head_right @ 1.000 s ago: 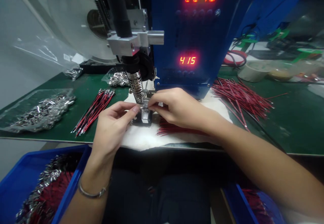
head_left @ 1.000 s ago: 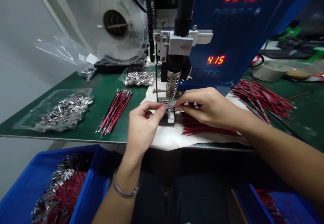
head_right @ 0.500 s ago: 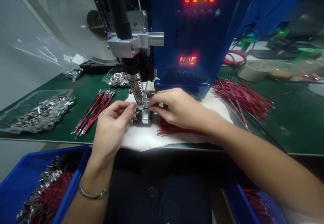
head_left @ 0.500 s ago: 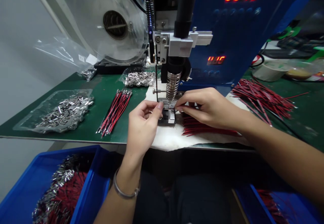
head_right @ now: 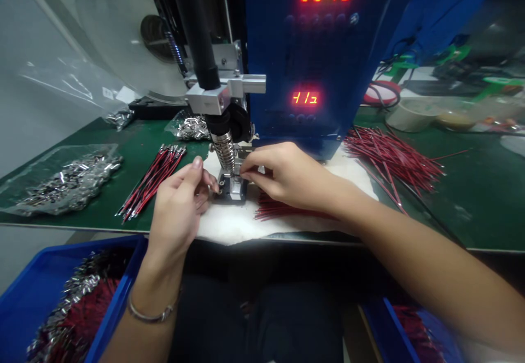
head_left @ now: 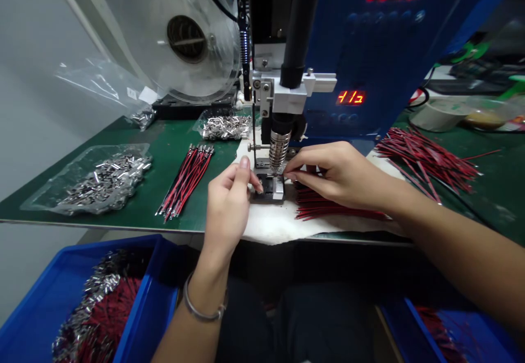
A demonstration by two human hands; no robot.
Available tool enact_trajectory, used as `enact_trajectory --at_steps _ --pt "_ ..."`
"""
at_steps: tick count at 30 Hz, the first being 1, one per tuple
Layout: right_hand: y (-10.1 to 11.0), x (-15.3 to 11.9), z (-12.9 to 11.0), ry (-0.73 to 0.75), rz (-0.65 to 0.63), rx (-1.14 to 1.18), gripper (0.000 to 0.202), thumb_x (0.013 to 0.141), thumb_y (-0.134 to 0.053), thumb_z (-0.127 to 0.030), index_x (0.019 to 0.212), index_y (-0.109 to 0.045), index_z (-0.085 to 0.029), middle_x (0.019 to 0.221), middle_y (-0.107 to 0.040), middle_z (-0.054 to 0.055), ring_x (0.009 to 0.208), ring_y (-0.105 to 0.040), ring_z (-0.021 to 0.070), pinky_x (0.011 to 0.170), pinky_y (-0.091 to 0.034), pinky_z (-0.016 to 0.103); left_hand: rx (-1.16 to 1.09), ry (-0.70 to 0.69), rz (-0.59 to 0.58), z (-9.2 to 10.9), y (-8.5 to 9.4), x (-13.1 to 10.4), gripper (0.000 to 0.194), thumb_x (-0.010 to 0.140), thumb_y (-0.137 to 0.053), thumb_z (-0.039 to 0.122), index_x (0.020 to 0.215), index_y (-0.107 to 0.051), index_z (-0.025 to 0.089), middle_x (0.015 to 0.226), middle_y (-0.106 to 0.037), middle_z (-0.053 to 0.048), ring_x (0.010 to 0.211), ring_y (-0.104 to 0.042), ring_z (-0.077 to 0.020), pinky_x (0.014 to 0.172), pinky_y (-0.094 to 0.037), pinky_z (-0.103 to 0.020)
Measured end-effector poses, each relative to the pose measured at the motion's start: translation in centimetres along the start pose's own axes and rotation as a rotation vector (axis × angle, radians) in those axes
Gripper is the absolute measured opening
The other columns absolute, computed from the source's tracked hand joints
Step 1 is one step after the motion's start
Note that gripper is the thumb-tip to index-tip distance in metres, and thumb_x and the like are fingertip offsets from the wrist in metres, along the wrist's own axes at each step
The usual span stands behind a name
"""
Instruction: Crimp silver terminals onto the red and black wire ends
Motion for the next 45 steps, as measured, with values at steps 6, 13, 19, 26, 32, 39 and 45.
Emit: enact_trajectory --at_steps 6,13,19,26,32,39,45 --pt "0.0 -0.1 -0.1 0.011 0.004 0.002 0.014 0.088 -0.056 -0.015 0.089 -0.070 -0.011 0.083 -0.072 0.006 0.072 -0.064 0.0125 0.067 -0.046 0.022 0.053 -0.026 0.007 0.4 0.0 -0.1 0.038 0.088 -0.055 0.044 0.062 -0.055 0.017 0.059 -0.054 -0.001 0.046 -0.038 -0.0077 0.043 -0.028 -0.023" --pt "0.0 -0.2 0.0 0.003 0.005 -0.006 0.013 0.088 -0.057 -0.014 0.089 -0.070 -0.012 0.082 -0.072 0.006 0.072 -0.064 0.0127 0.067 -0.047 0.022 0.116 -0.019 0.025 0.4 0.1 -0.2 0.039 0.087 -0.055 0.046 0.061 -0.054 0.017 0.057 -0.054 -0.001 0.046 -0.042 -0.0088 0.044 -0.032 -0.023" --pt "0.0 -0.2 0.1 -0.001 0.001 -0.004 0.013 0.088 -0.056 -0.014 0.090 -0.070 -0.011 0.083 -0.072 0.006 0.073 -0.064 0.0123 0.067 -0.047 0.021 0.103 -0.038 0.012 0.6 0.0 -0.2 0.039 0.087 -0.054 0.045 0.060 -0.054 0.017 0.058 -0.054 -0.002 0.047 -0.042 -0.0088 0.044 -0.032 -0.023" --pt "0.0 -0.2 0.0 0.005 0.011 -0.012 0.014 0.088 -0.056 -0.015 0.090 -0.069 -0.013 0.083 -0.071 0.005 0.071 -0.064 0.0130 0.066 -0.047 0.023 0.085 -0.015 -0.001 0.2 0.0 -0.1 0.039 0.088 -0.054 0.044 0.059 -0.054 0.017 0.057 -0.052 0.000 0.045 -0.037 -0.0077 0.044 -0.028 -0.023" --pt "0.5 -0.4 -0.5 0.019 0.054 -0.065 0.015 0.087 -0.057 -0.016 0.089 -0.071 -0.015 0.082 -0.070 0.006 0.071 -0.064 0.0150 0.065 -0.048 0.025 0.059 -0.071 0.086 1.1 0.9 -0.7 0.038 0.087 -0.055 0.043 0.060 -0.054 0.017 0.060 -0.054 -0.001 0.043 -0.031 -0.0070 0.041 -0.022 -0.023" --pt "3.6 -1.6 -3.3 0.190 0.272 0.136 0.010 0.084 -0.063 -0.018 0.088 -0.071 -0.021 0.081 -0.073 0.003 0.072 -0.067 0.0139 0.066 -0.053 0.026 0.345 -0.116 0.086 3.4 0.2 -5.1 0.020 0.086 -0.058 0.035 0.080 -0.070 0.020 0.064 -0.060 -0.001 0.049 -0.043 -0.0100 0.045 -0.032 -0.023" --pt "3.1 -1.9 -4.9 0.308 0.263 0.310 0.013 0.080 -0.069 -0.014 0.091 -0.070 -0.021 0.084 -0.076 0.003 0.084 -0.071 0.0157 0.085 -0.054 0.032 0.245 -0.140 -0.014 3.1 -4.3 -6.7 0.022 0.085 -0.061 0.033 0.070 -0.071 0.019 0.057 -0.059 0.000 0.054 -0.052 -0.0125 0.052 -0.043 -0.023"
Point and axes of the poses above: each hand's wrist, its own x-axis towards the middle knuckle, its own y-axis out of the back of the hand, z = x × y, the point moved 10 cm from there along x, towards the middle knuckle
